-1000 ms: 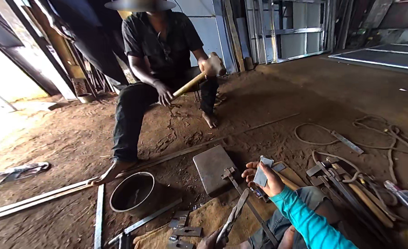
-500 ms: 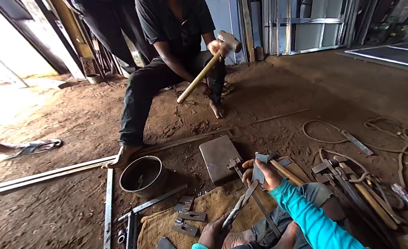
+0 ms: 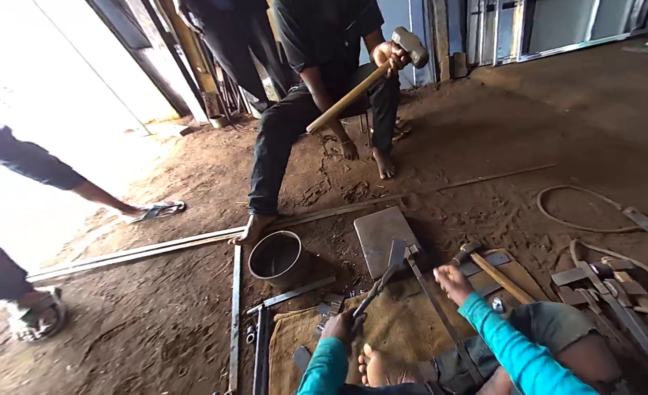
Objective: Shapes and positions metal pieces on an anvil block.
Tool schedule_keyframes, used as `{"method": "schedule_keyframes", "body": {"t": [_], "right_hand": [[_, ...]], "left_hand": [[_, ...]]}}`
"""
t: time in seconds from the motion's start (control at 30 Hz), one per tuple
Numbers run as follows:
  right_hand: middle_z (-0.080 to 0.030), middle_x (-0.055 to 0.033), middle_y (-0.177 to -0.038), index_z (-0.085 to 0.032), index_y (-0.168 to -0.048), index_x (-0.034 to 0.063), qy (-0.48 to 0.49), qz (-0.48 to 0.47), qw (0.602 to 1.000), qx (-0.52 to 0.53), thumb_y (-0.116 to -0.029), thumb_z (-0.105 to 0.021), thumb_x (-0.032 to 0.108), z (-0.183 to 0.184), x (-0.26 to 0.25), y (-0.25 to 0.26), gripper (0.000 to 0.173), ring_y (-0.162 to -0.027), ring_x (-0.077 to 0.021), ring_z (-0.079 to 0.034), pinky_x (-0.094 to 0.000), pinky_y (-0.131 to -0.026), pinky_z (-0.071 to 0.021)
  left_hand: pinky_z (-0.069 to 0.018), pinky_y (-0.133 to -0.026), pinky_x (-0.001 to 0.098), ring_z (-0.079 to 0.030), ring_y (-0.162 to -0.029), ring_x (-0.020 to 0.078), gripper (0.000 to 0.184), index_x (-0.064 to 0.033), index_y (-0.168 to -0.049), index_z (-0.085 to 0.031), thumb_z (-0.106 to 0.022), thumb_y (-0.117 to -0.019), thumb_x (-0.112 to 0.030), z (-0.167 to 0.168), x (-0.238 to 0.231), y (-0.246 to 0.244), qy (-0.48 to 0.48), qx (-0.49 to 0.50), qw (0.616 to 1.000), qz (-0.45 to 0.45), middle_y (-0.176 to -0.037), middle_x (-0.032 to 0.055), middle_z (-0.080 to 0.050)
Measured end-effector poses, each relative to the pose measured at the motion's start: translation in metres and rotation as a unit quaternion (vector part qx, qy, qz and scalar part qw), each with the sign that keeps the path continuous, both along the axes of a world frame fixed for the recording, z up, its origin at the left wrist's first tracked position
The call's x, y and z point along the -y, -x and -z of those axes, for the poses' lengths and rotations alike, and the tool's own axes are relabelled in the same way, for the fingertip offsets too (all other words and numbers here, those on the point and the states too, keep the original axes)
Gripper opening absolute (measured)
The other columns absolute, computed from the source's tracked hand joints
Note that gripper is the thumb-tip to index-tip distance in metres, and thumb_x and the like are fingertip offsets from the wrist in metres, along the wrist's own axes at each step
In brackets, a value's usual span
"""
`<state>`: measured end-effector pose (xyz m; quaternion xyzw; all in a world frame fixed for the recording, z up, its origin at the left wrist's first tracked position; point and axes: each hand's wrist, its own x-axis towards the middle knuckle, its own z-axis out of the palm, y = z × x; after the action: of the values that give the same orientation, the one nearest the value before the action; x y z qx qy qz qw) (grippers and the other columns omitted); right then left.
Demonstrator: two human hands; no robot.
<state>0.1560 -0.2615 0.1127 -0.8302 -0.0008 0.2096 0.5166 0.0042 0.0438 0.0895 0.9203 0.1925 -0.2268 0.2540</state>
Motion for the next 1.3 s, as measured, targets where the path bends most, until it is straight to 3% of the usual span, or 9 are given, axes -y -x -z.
{"method": "schedule_keyframes", "body": {"t": [0.13, 0.17, 0.23, 0.3, 0.4, 0.5, 0.67, 0.8, 1.3], "right_hand": [[-0.061, -0.0272, -0.133, -0.041, -0.149, -0.0047, 0.072, -0.065, 0.992, -0.079, -0.1008, -0.064, 0.036, 0.06, 0.034, 0.039, 0.067, -0.12, -0.036, -0.063, -0.0501, -0.105, -0.0491], [-0.062, -0.0253, -0.13, -0.04, -0.15, -0.0037, 0.054, -0.067, 0.989, -0.121, -0.1035, -0.06, 0.034, 0.065, 0.037, 0.046, 0.063, -0.114, -0.033, -0.066, -0.0475, -0.101, -0.0519], [-0.067, -0.0146, -0.103, -0.043, -0.145, 0.0005, -0.011, -0.056, 0.974, -0.218, -0.1111, -0.045, 0.033, 0.069, 0.033, 0.051, 0.047, -0.08, -0.0222, -0.068, -0.0378, -0.074, -0.0584], [-0.057, -0.0051, -0.076, -0.053, -0.132, 0.004, -0.084, -0.043, 0.95, -0.297, -0.1139, -0.033, 0.033, 0.076, 0.027, 0.048, 0.04, -0.056, -0.0166, -0.058, -0.0333, -0.056, -0.0546], [-0.043, 0.0022, -0.062, -0.059, -0.117, 0.0013, -0.111, -0.036, 0.96, -0.256, -0.1137, -0.034, 0.024, 0.068, 0.019, 0.049, 0.034, -0.043, -0.0096, -0.042, -0.0263, -0.043, -0.0439], [-0.047, -0.0013, -0.069, -0.059, -0.119, -0.0003, 0.008, -0.082, 0.988, -0.133, -0.1102, -0.04, 0.02, 0.057, 0.018, 0.05, 0.029, -0.051, -0.0129, -0.045, -0.0312, -0.051, -0.0449], [-0.063, -0.017, -0.092, -0.047, -0.146, 0.0001, 0.079, -0.155, 0.985, -0.02, -0.107, -0.038, 0.017, 0.039, 0.008, 0.057, 0.043, -0.072, -0.0285, -0.062, -0.047, -0.072, -0.0552], [-0.067, -0.0254, -0.124, -0.052, -0.143, 0.0011, 0.225, -0.18, 0.956, -0.061, -0.1109, -0.038, 0.021, 0.048, 0.003, 0.075, 0.04, -0.116, -0.0379, -0.066, -0.0532, -0.103, -0.0492], [-0.068, -0.0238, -0.107, -0.06, -0.129, -0.0012, 0.206, -0.193, 0.959, -0.007, -0.1109, -0.038, 0.025, 0.071, 0.01, 0.064, 0.039, -0.1, -0.0355, -0.068, -0.0523, -0.094, -0.0516]], "left_hand": [[-0.0484, -0.104, 0.0637, -0.067, -0.119, 0.0401, 0.055, -0.0115, -0.133, -0.068, -0.052, -0.1045, -0.056, 0.026, -0.033, 0.008, -0.01, -0.06, 0.998, -0.023, -0.123, 0.0209, -0.072], [-0.0481, -0.104, 0.0639, -0.067, -0.118, 0.0407, 0.055, -0.0107, -0.133, -0.068, -0.051, -0.1049, -0.055, 0.029, -0.035, 0.011, -0.001, -0.073, 0.997, -0.027, -0.123, 0.0216, -0.072], [-0.0477, -0.104, 0.0638, -0.068, -0.114, 0.0414, 0.057, -0.0083, -0.133, -0.067, -0.05, -0.1057, -0.055, 0.04, -0.038, 0.016, 0.026, -0.101, 0.994, -0.039, -0.121, 0.0232, -0.071], [-0.0494, -0.102, 0.062, -0.069, -0.11, 0.0402, 0.058, -0.0077, -0.133, -0.067, -0.049, -0.1059, -0.056, 0.053, -0.038, 0.02, 0.042, -0.118, 0.991, -0.053, -0.118, 0.0225, -0.072], [-0.0473, -0.107, 0.0608, -0.067, -0.119, 0.0392, 0.057, -0.0085, -0.133, -0.067, -0.049, -0.1058, -0.055, 0.062, -0.032, 0.015, 0.019, -0.158, 0.985, -0.069, -0.126, 0.0212, -0.07], [-0.046, -0.109, 0.0612, -0.064, -0.125, 0.0402, 0.066, -0.0034, -0.13, -0.068, -0.049, -0.1036, -0.061, 0.058, -0.02, 0.013, -0.007, -0.187, 0.978, -0.088, -0.13, 0.0242, -0.068], [-0.044, -0.111, 0.0597, -0.06, -0.131, 0.0393, 0.064, -0.0022, -0.131, -0.067, -0.051, -0.1035, -0.058, 0.044, -0.011, 0.012, -0.008, -0.223, 0.971, -0.09, -0.136, 0.0239, -0.065], [-0.0442, -0.112, 0.0587, -0.06, -0.132, 0.039, 0.069, 0.0001, -0.131, -0.066, -0.054, -0.1012, -0.061, 0.047, -0.015, 0.013, -0.011, -0.215, 0.972, -0.096, -0.136, 0.0245, -0.065], [-0.0432, -0.114, 0.056, -0.055, -0.137, 0.0364, 0.068, 0.0005, -0.131, -0.065, -0.063, -0.0966, -0.058, 0.029, -0.018, 0.008, -0.021, -0.216, 0.969, -0.114, -0.14, 0.0232, -0.062]]}}
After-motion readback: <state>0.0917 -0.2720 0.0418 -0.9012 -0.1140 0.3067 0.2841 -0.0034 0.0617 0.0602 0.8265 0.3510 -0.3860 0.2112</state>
